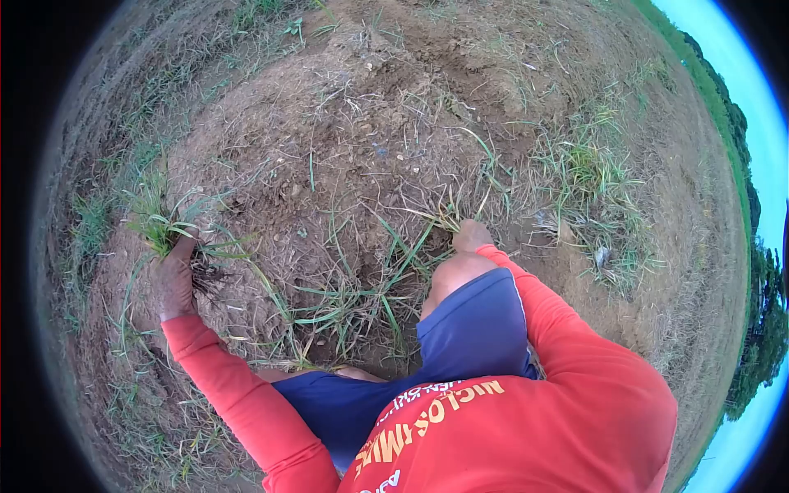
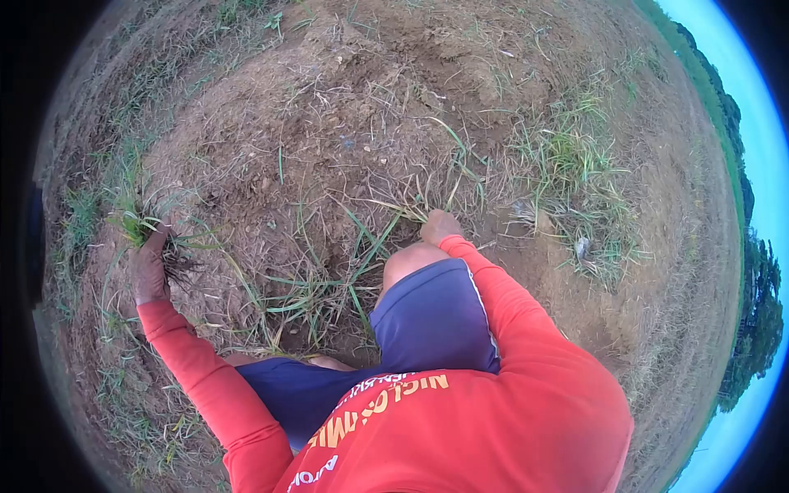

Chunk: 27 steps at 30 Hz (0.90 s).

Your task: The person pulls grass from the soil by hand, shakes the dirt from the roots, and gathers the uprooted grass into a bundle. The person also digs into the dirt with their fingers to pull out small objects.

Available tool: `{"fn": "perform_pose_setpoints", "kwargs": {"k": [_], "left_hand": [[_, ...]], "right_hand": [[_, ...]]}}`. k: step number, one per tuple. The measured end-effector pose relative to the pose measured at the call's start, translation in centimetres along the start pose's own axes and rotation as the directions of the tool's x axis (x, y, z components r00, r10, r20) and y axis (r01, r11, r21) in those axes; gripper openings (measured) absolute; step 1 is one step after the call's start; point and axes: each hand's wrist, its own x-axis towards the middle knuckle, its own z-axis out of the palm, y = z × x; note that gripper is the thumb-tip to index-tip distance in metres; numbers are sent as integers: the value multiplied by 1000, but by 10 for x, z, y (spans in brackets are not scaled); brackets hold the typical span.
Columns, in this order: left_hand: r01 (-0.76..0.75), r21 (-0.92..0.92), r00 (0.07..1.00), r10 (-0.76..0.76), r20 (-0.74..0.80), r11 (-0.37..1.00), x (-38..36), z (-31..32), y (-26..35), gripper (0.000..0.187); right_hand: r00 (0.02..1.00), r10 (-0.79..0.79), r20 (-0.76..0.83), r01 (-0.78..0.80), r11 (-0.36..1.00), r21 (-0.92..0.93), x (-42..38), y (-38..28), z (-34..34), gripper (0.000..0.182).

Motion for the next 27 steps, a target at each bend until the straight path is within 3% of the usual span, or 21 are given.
{"fn": "perform_pose_setpoints", "kwargs": {"k": [6, 9, 12, 13, 14, 16, 18, 20, 25, 27], "left_hand": [[73, -42, 996, -71, 46, 996, 3, 1, -4, 22], [52, -23, 998, -51, 44, 998, 11, 0, -9, 21], [56, -24, 996, -55, 69, 998, 15, 10, -10, 21], [55, -28, 997, -53, 64, 998, 16, 12, -7, 21], [-55, -81, 992, 63, 105, 995, 15, 16, -8, 21], [25, -40, 991, -20, 129, 999, 20, 20, -9, 24], [42, 29, 985, -46, 165, 999, 21, 19, -12, 30], [30, -8, 981, -28, 193, 1000, 19, 27, -15, 32], [-18, 78, 971, -1, 239, 997, 8, 39, -8, 31], [-24, 12, 972, 21, 233, 1000, 1, 51, -5, 25]], "right_hand": [[994, -104, 31, 106, 992, -66, -1, 10, -8, 32], [986, -157, 51, 158, 987, -14, -11, -4, -51, 33], [980, -99, 171, 113, 991, -70, -13, -9, -111, 36], [965, -209, 161, 189, 973, 129, -9, 0, -122, 36], [940, -314, 135, 259, 911, 321, -4, 6, -131, 37], [928, -356, 106, 248, 806, 537, -29, -23, -179, 32], [933, -335, 131, 216, 812, 542, -35, -37, -215, 31], [901, -408, 146, 216, 714, 666, -51, -54, -239, 32], [823, -504, 260, 120, 603, 789, -34, -70, -242, 33], [695, -655, 295, -189, 230, 955, 18, -63, -198, 31]]}}
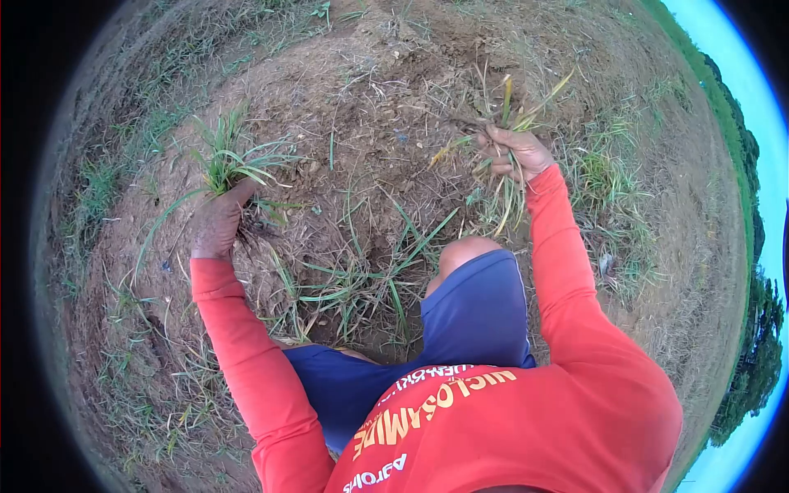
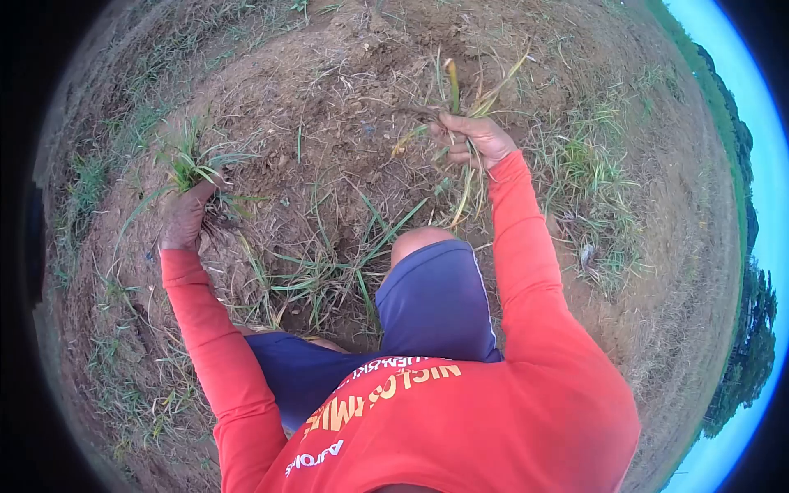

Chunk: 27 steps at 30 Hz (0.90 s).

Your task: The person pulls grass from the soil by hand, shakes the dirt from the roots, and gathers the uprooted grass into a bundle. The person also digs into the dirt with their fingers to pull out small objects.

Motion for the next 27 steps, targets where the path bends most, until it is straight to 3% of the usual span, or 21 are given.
{"fn": "perform_pose_setpoints", "kwargs": {"k": [1, 2, 3, 4, 6, 7, 10, 11, 13, 15, 16, 18, 20, 23, 26, 27], "left_hand": [[26, -16, 1000, -26, 14, 1000, -3, 6, 6, 23], [64, -24, 997, -63, 37, 998, -7, 10, 9, 22], [128, -99, 987, -117, 110, 987, -5, 11, 3, 19], [101, -82, 987, -90, 132, 991, -6, 14, -1, 20], [29, -66, 989, -19, 149, 997, -7, 30, -9, 22], [146, -150, 970, -111, 217, 978, -11, 39, -14, 25], [346, -381, 916, -222, 333, 857, -21, 89, 3, 32], [360, -423, 914, -223, 339, 832, -16, 109, -14, 35], [394, -492, 906, -238, 349, 777, -15, 133, -27, 39], [477, -522, 857, -245, 452, 707, -26, 185, -17, 44], [533, -549, 812, -207, 545, 644, -33, 204, -11, 47], [660, -594, 712, -130, 690, 460, -34, 222, -14, 56], [593, -668, 770, -76, 633, 450, -37, 241, -15, 59], [646, -521, 634, -12, 773, 558, -56, 242, 9, 54], [401, -176, 578, -99, 810, 899, -43, 230, 34, 55], [311, -48, 596, -156, 787, 949, -28, 220, 30, 56]], "right_hand": [[996, -27, 91, 2, 964, 266, 24, 24, -23, 30], [985, -21, -169, -2, 990, -139, 40, 57, -41, 30], [913, -113, -393, -112, 856, -505, 58, 89, -52, 31], [806, -299, -511, -279, 570, -773, 74, 87, -41, 32], [905, -227, -359, -39, 797, -603, 75, 59, -16, 34], [932, -176, -318, 24, 903, -430, 42, 69, -1, 36], [956, -162, -246, 107, 969, -222, 25, 52, 35, 29], [937, -151, -316, 103, 981, -162, 22, 50, 49, 24], [990, -120, -74, 96, 958, -270, 38, 54, 46, 21], [973, -157, -167, 53, 864, -501, 23, 56, 92, 62], [994, -112, 15, 98, 783, -614, 18, 50, 102, 88], [916, -352, 191, 365, 539, -759, 26, 73, 103, 102], [931, -346, 119, 275, 449, -850, 25, 76, 90, 97], [838, -545, 34, 362, 507, -782, 22, 85, 54, 81], [632, -767, -113, 473, 497, -728, -26, 65, 27, 60], [638, -756, -145, 421, 500, -756, -53, 49, 14, 60]]}}
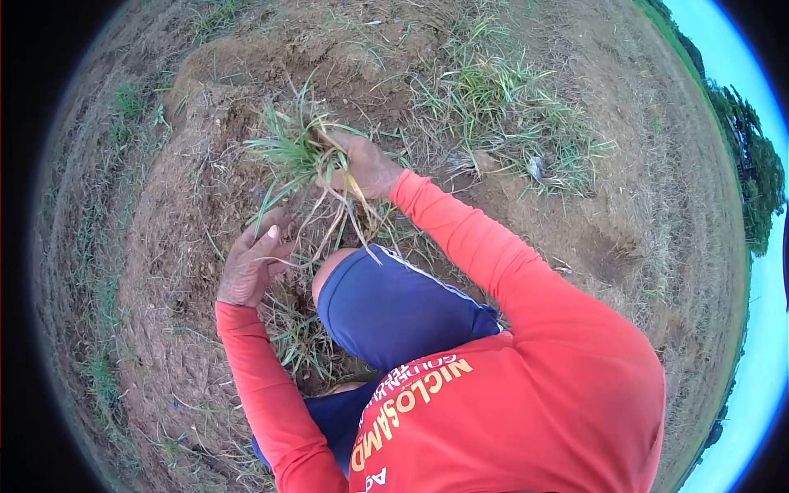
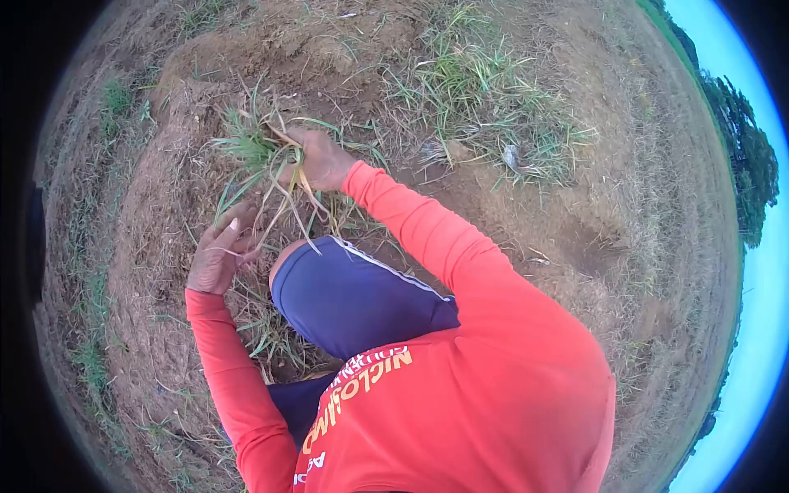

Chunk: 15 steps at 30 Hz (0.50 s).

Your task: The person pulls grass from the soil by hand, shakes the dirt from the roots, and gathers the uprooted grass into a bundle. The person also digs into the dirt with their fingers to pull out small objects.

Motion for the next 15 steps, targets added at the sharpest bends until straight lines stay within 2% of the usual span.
{"fn": "perform_pose_setpoints", "kwargs": {"k": [1, 2, 3, 5, 6, 7, 8, 9, 11, 14, 15], "left_hand": [[30, 53, 999, -29, -24, 998, 1, -14, 7, 55], [64, 104, 996, -58, -62, 993, -3, -29, 15, 53], [105, 151, 988, -87, -125, 983, -14, -50, 19, 52], [140, 226, 948, -65, -311, 964, -32, -91, 17, 50], [158, 262, 922, -47, -385, 952, -36, -108, 15, 49], [188, 260, 897, -58, -437, 947, -42, -126, 11, 48], [215, 254, 872, -68, -485, 943, -50, -145, 5, 46], [244, 247, 844, -80, -530, 938, -58, -160, -1, 44], [282, 224, 810, -107, -577, 933, -75, -172, -10, 42], [285, 172, 777, -122, -618, 943, -87, -170, -25, 43], [283, 151, 771, -131, -624, 947, -88, -169, -33, 44]], "right_hand": [[1000, 27, -9, -27, 998, -48, -3, -4, -39, 61], [995, -44, -93, 41, 998, -38, -6, 8, -74, 59], [984, -36, -174, 8, 988, -157, -14, -13, -109, 56], [966, 6, -260, -62, 977, -206, -35, -23, -193, 52], [891, 158, -425, -237, 961, -141, -50, -44, -219, 45], [826, 231, -514, -383, 899, -211, -62, -58, -247, 47], [819, 158, -552, -359, 891, -277, -81, -30, -297, 58], [666, 340, -664, -718, 535, -446, -89, -37, -333, 73], [487, 221, -845, -870, 35, -492, -118, -1, -373, 78], [481, 91, -872, -868, -89, -488, -127, 34, -325, 76], [671, 144, -727, -739, 44, -673, -125, 68, -305, 65]]}}
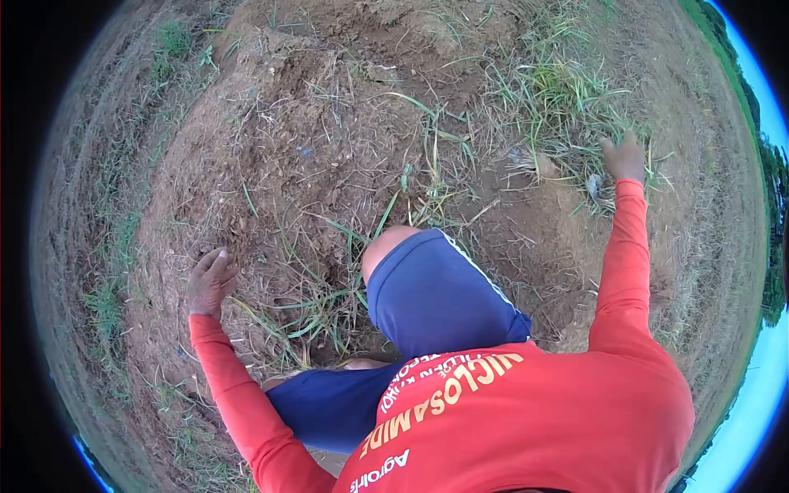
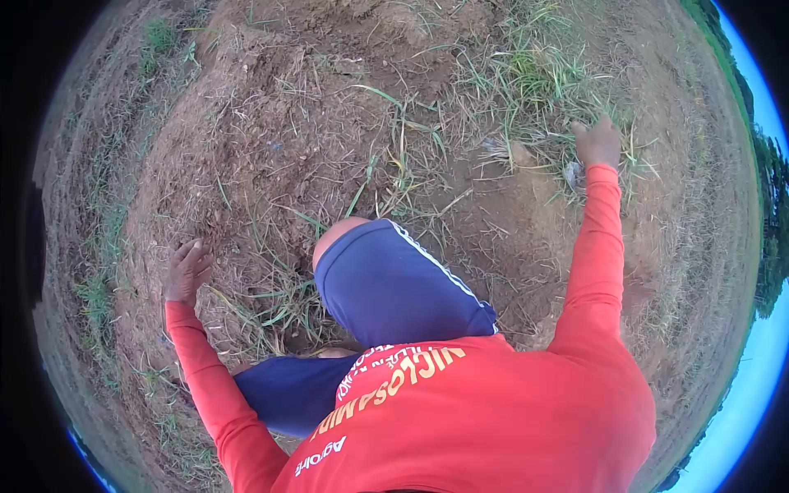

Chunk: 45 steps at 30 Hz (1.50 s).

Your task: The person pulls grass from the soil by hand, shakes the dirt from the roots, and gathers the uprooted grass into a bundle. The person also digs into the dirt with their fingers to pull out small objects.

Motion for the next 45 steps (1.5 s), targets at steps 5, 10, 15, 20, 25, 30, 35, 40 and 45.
{"fn": "perform_pose_setpoints", "kwargs": {"k": [5, 10, 15, 20, 25, 30, 35, 40, 45], "left_hand": [[11, 15, 1000, -11, -8, 1000, -9, 7, -6, 47], [18, 8, 999, -18, -46, 1000, -40, -8, -9, 47], [55, 3, 990, -54, -133, 998, -59, -35, -30, 45], [61, -22, 987, -64, -145, 998, -58, -40, -30, 45], [47, 20, 993, -44, -106, 999, -52, -32, -21, 46], [43, 1, 991, -43, -128, 999, -52, -41, -30, 45], [35, 26, 989, -31, -144, 999, -62, -46, -29, 45], [65, 32, 985, -59, -163, 997, -72, -52, -39, 47], [71, 19, 988, -68, -142, 997, -62, -66, -50, 47]], "right_hand": [[760, -504, 411, 77, 697, 713, -71, -190, 125, 38], [787, -294, 542, -445, 337, 830, -63, -275, 178, 34], [878, -290, 380, -242, 416, 877, -29, -279, 205, 44], [724, -553, 412, 41, 632, 774, -55, -270, 179, 43], [819, -412, 400, 27, 723, 690, -66, -279, 200, 35], [875, -419, 245, 102, 653, 751, -83, -283, 201, 27], [948, -226, 226, -5, 698, 716, -90, -277, 207, 25], [961, -116, 252, -161, 507, 847, -56, -233, 163, 26], [789, 246, 563, -538, -165, 827, 5, -137, 166, 34]]}}
